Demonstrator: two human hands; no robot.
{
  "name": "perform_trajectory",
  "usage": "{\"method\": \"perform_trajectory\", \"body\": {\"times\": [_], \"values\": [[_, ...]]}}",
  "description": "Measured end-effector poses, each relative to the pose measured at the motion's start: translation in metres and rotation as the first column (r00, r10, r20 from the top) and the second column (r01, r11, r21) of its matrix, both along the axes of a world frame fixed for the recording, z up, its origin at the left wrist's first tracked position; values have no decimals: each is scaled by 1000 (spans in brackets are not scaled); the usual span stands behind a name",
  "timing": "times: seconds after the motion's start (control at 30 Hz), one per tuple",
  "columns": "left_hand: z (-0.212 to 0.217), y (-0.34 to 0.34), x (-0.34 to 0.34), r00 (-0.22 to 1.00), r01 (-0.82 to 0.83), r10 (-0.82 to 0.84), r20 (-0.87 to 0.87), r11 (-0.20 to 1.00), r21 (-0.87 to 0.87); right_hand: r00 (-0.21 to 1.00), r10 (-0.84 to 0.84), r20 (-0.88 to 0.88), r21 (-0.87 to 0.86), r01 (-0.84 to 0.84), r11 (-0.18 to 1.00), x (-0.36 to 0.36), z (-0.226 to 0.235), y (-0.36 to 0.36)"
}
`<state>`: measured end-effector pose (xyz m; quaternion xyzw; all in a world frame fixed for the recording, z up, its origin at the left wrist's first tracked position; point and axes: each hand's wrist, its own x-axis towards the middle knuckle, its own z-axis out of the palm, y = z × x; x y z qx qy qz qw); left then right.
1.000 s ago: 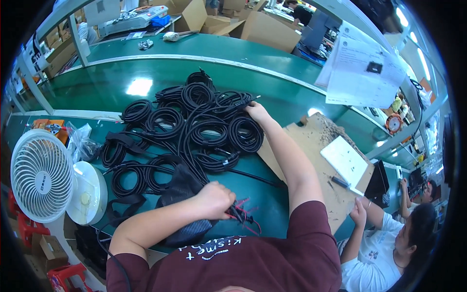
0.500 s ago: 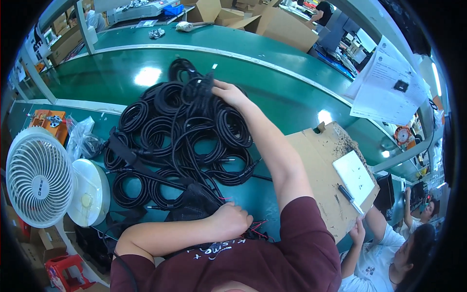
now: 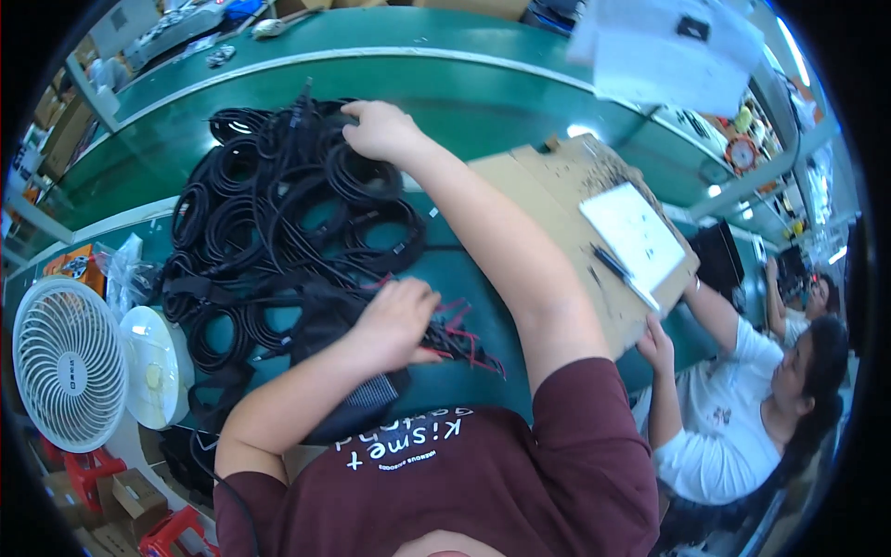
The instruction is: The person organizes cables and assembles components by hand at a factory assembly line workstation.
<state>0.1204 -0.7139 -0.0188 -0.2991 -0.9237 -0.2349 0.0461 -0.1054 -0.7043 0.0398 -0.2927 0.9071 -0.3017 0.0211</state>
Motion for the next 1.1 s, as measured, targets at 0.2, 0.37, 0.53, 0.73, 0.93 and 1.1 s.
{"method": "perform_trajectory", "body": {"times": [0.2,0.37,0.53,0.73,0.93,1.1], "values": [[52,3,30,997,64,-63,45,998,-26,994,96,59,-378,-67,924,148,4,134],[80,-11,67,997,-31,42,58,983,-178,971,237,-5,162,-233,959,243,-46,184],[72,-38,79,928,-361,337,-159,919,-160,911,261,-320,139,-228,964,263,-86,201],[67,-13,124,847,-504,438,-300,842,-192,858,120,-500,-18,-148,989,255,-99,186],[4,-48,162,701,-711,710,-57,703,22,872,174,-458,16,-187,982,257,-105,184],[-7,-54,173,651,-752,759,23,640,159,883,220,-413,10,-237,971,266,-101,179]]}}
